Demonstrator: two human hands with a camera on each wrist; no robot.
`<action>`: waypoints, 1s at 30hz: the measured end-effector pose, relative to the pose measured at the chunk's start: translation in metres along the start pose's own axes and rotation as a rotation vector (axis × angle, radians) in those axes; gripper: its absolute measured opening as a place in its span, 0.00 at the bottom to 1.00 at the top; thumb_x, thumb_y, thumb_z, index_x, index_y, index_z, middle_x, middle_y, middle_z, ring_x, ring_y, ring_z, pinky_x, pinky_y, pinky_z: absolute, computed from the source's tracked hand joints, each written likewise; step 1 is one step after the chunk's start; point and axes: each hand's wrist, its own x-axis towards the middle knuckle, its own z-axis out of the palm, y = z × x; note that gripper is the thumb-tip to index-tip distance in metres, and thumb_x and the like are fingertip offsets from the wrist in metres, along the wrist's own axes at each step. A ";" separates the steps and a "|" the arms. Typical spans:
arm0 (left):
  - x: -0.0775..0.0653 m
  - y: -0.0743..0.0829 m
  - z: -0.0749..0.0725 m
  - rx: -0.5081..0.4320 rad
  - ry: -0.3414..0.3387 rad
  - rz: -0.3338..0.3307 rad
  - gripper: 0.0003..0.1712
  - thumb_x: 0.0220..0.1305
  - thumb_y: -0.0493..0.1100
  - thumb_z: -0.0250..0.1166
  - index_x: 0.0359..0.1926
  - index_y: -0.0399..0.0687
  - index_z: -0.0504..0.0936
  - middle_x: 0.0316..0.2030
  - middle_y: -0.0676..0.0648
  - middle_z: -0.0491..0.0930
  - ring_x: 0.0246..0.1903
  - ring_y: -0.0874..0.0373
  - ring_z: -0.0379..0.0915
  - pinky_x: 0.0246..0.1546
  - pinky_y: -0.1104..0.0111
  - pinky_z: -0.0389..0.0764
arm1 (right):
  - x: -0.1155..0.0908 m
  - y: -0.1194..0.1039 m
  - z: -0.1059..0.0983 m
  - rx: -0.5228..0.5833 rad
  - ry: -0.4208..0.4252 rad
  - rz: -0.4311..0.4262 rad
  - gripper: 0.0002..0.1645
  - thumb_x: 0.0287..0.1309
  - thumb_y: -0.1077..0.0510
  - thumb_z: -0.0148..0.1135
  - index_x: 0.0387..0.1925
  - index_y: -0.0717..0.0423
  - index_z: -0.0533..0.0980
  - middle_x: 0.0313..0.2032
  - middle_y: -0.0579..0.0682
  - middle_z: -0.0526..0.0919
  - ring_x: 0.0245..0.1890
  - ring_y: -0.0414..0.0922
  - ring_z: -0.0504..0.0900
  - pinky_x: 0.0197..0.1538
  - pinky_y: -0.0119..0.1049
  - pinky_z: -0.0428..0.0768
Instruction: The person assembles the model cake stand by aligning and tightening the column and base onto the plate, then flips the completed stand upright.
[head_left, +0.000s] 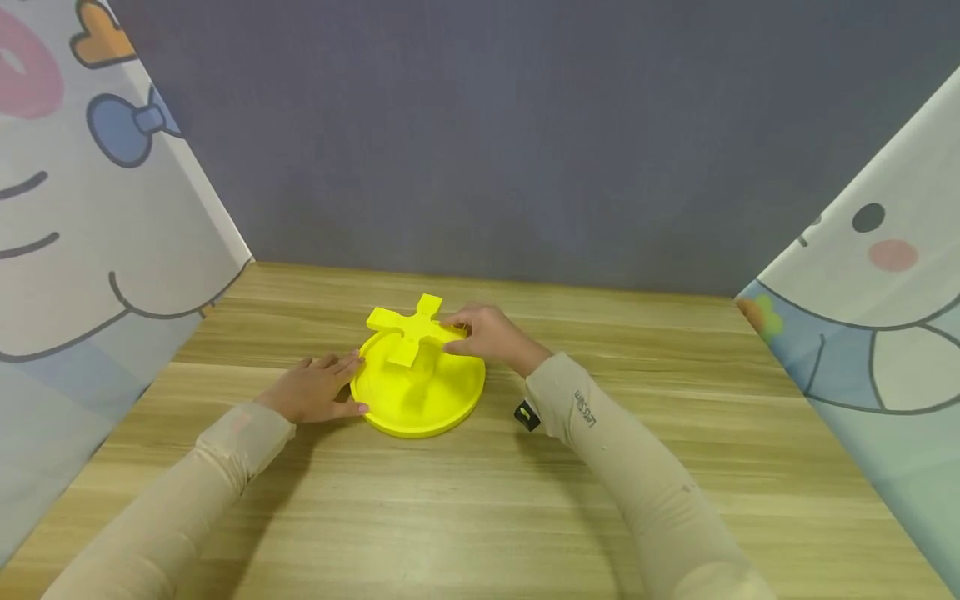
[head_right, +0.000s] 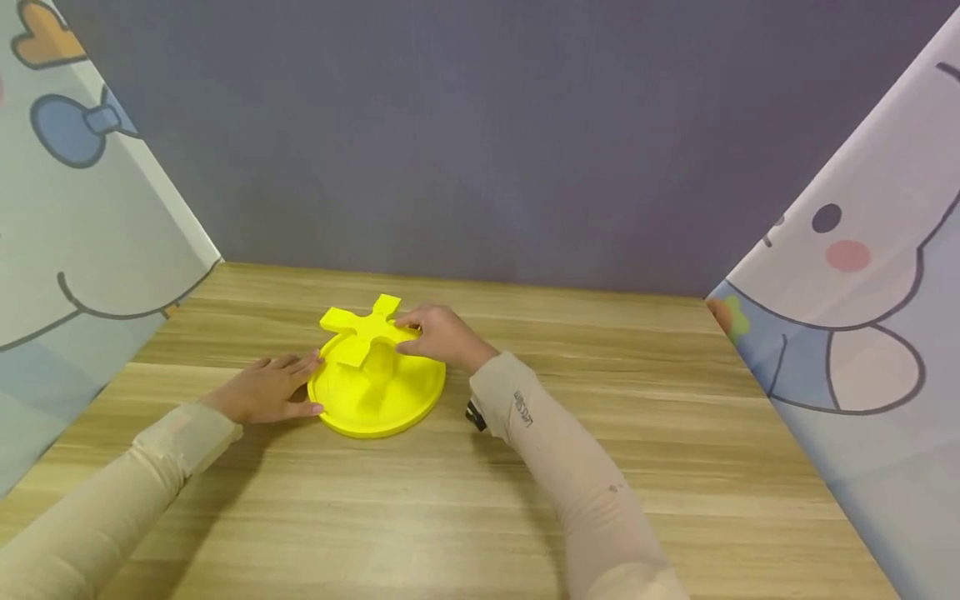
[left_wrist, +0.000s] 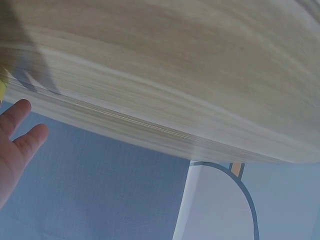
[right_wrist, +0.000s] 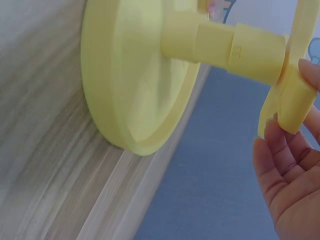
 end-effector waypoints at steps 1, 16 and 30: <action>0.000 0.000 0.001 -0.007 0.003 0.001 0.50 0.62 0.69 0.55 0.67 0.31 0.63 0.67 0.32 0.61 0.61 0.31 0.62 0.55 0.33 0.61 | 0.000 -0.001 0.001 -0.011 -0.011 0.005 0.25 0.56 0.58 0.68 0.55 0.61 0.77 0.41 0.52 0.81 0.34 0.43 0.73 0.37 0.31 0.74; 0.000 0.001 0.000 -0.016 -0.010 -0.024 0.48 0.63 0.66 0.57 0.68 0.33 0.62 0.68 0.33 0.60 0.62 0.33 0.61 0.56 0.34 0.60 | -0.009 -0.018 0.009 -0.147 -0.028 -0.064 0.32 0.57 0.52 0.68 0.59 0.64 0.74 0.46 0.56 0.82 0.40 0.46 0.79 0.44 0.32 0.77; -0.002 0.002 0.000 -0.011 -0.008 -0.012 0.48 0.63 0.67 0.56 0.68 0.33 0.62 0.68 0.34 0.60 0.61 0.33 0.61 0.55 0.34 0.61 | -0.011 -0.010 0.005 0.131 0.294 -0.100 0.23 0.56 0.66 0.65 0.55 0.65 0.76 0.59 0.62 0.72 0.56 0.55 0.74 0.54 0.46 0.77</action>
